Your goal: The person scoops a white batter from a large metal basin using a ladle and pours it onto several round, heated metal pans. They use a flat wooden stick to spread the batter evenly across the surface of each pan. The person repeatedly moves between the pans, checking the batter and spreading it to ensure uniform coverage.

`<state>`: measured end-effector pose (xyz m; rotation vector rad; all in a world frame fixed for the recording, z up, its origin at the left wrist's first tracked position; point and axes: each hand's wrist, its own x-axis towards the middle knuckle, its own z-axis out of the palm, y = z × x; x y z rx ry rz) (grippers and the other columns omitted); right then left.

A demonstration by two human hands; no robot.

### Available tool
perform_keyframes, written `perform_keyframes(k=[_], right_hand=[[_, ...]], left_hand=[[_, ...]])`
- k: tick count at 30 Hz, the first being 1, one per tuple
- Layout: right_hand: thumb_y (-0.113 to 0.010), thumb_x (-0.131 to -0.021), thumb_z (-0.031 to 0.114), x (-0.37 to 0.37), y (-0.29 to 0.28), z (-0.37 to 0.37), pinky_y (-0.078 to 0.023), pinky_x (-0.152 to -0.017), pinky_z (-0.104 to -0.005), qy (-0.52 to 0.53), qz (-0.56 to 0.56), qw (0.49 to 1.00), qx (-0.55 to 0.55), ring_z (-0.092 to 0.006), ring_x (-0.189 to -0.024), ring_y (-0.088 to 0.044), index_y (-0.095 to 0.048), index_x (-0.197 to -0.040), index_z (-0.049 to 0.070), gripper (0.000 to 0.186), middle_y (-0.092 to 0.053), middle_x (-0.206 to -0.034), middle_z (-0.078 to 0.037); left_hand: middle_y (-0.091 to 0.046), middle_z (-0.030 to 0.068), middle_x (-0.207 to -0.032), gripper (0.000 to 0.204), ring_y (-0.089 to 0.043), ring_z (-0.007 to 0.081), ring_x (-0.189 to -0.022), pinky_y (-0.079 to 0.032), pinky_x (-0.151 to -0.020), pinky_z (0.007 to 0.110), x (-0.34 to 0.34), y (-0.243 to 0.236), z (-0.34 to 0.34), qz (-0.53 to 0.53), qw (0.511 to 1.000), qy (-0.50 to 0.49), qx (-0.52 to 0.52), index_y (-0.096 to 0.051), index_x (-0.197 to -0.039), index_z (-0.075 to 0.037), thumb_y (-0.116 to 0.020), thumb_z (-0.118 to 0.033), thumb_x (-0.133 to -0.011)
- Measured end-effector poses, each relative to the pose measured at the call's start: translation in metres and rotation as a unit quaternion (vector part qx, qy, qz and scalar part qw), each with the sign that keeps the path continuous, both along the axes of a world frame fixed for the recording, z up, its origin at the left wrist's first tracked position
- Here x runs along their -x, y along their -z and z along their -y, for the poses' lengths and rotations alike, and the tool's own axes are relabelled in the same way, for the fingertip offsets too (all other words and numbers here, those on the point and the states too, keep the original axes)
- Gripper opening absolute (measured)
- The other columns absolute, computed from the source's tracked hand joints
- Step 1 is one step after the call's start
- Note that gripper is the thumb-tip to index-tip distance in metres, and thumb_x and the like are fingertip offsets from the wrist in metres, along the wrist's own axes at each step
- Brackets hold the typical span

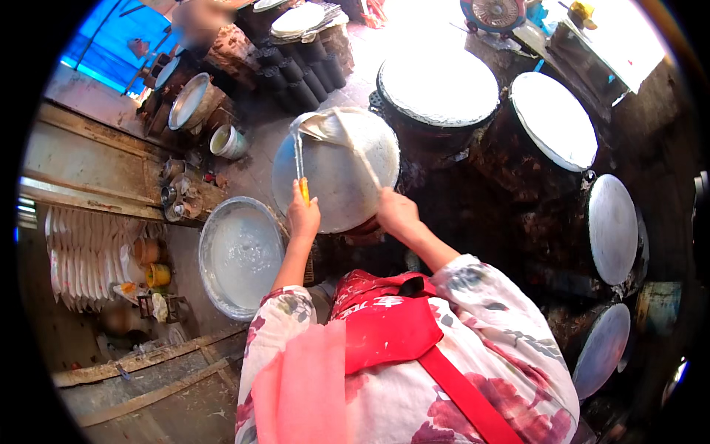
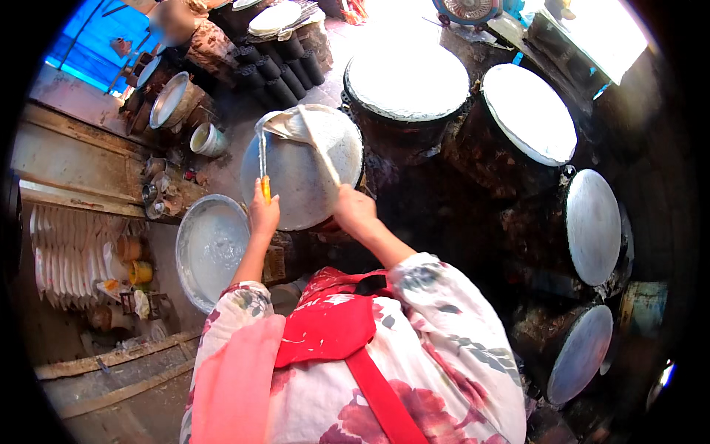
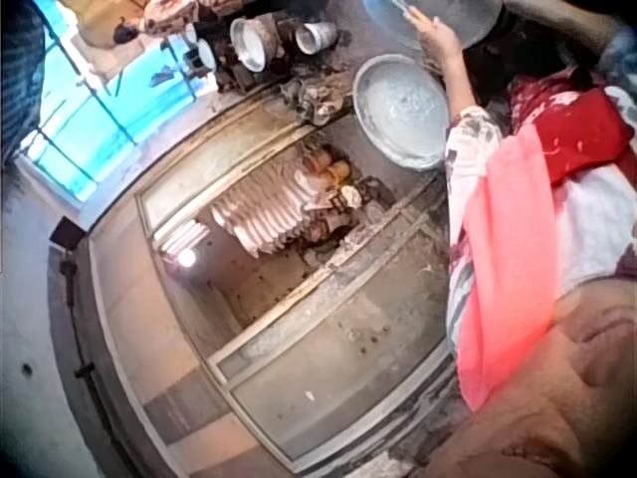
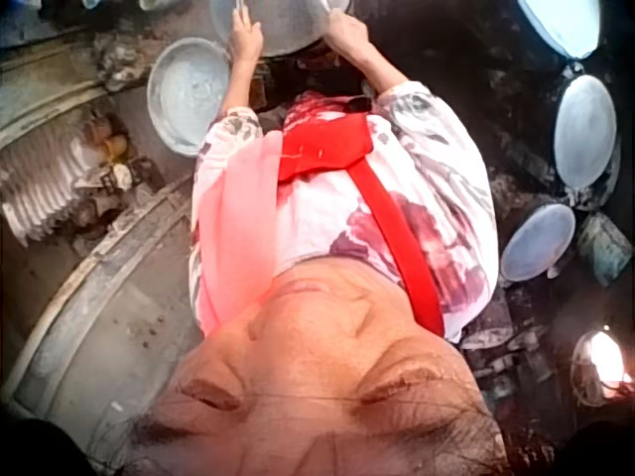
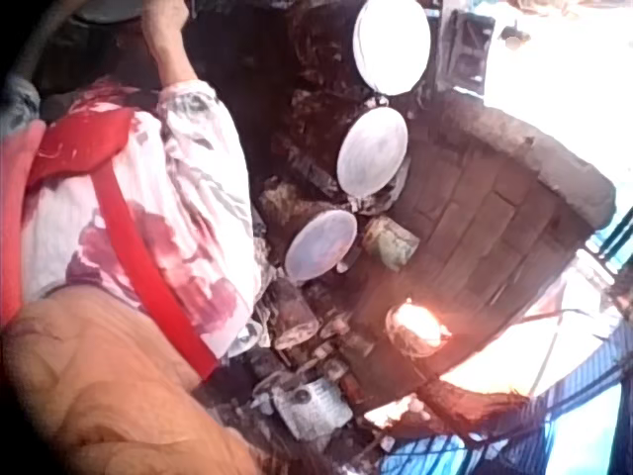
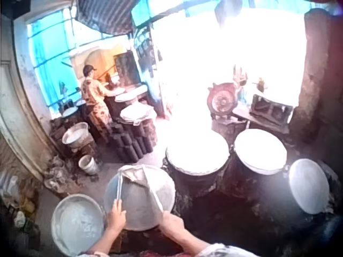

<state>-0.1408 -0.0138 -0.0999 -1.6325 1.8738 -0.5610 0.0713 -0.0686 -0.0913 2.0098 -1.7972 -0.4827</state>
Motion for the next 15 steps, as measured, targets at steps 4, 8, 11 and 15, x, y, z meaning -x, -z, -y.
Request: perform_keyframes(k=[4,8,11,15], right_hand=[[-0.038,-0.088,0.017,0.009,0.003,-0.006,-0.05,-0.076,-0.0469,0.018,-0.008,0.998,-0.063,-0.0395,-0.085,-0.064,-0.054,-0.095,-0.005,0.028,-0.064,-0.087,-0.027],[-0.041,-0.087,0.017,-0.026,0.035,0.017,-0.051,-0.072,-0.0457,-0.014,0.058,0.997,0.046,-0.0367,-0.082,-0.064,-0.057,-0.085,0.0,0.023,-0.064,-0.082,-0.024],[-0.047,-0.083,0.013,0.01,0.008,0.026,-0.053,-0.068,-0.0443,-0.049,-0.069,0.996,0.035,-0.0349,-0.077,-0.066,-0.057,-0.086,0.0,0.017,-0.065,-0.08,-0.022],[-0.046,-0.084,0.013,0.005,0.017,0.023,-0.053,-0.068,-0.0454,-0.029,-0.065,0.997,-0.005,-0.0351,-0.078,-0.066,-0.057,-0.087,-0.002,0.019,-0.066,-0.081,-0.022]], left_hand=[[-0.058,0.0236,-0.113,0.065,-0.057,0.0399,-0.101,-0.046,-0.084,0.043,-0.02,-0.003,-0.012,0.005,1.0,-0.003,0.011,-0.035,-0.137,-0.008,-0.064,-0.017,-0.08],[-0.056,0.0235,-0.117,0.065,-0.056,0.0396,-0.104,-0.045,-0.087,0.043,-0.017,-0.015,-0.02,-0.003,1.0,0.003,-0.003,-0.035,-0.137,-0.006,-0.064,-0.017,-0.08],[-0.052,0.0232,-0.124,0.064,-0.053,0.0392,-0.109,-0.044,-0.09,0.041,-0.032,-0.025,-0.033,-0.012,1.0,-0.019,-0.01,-0.036,-0.136,-0.005,-0.065,-0.015,-0.08],[-0.05,0.0229,-0.127,0.061,-0.052,0.0375,-0.113,-0.042,-0.093,0.04,-0.042,-0.022,-0.046,-0.023,1.0,-0.01,0.004,-0.039,-0.134,-0.003,-0.065,-0.013,-0.08]])
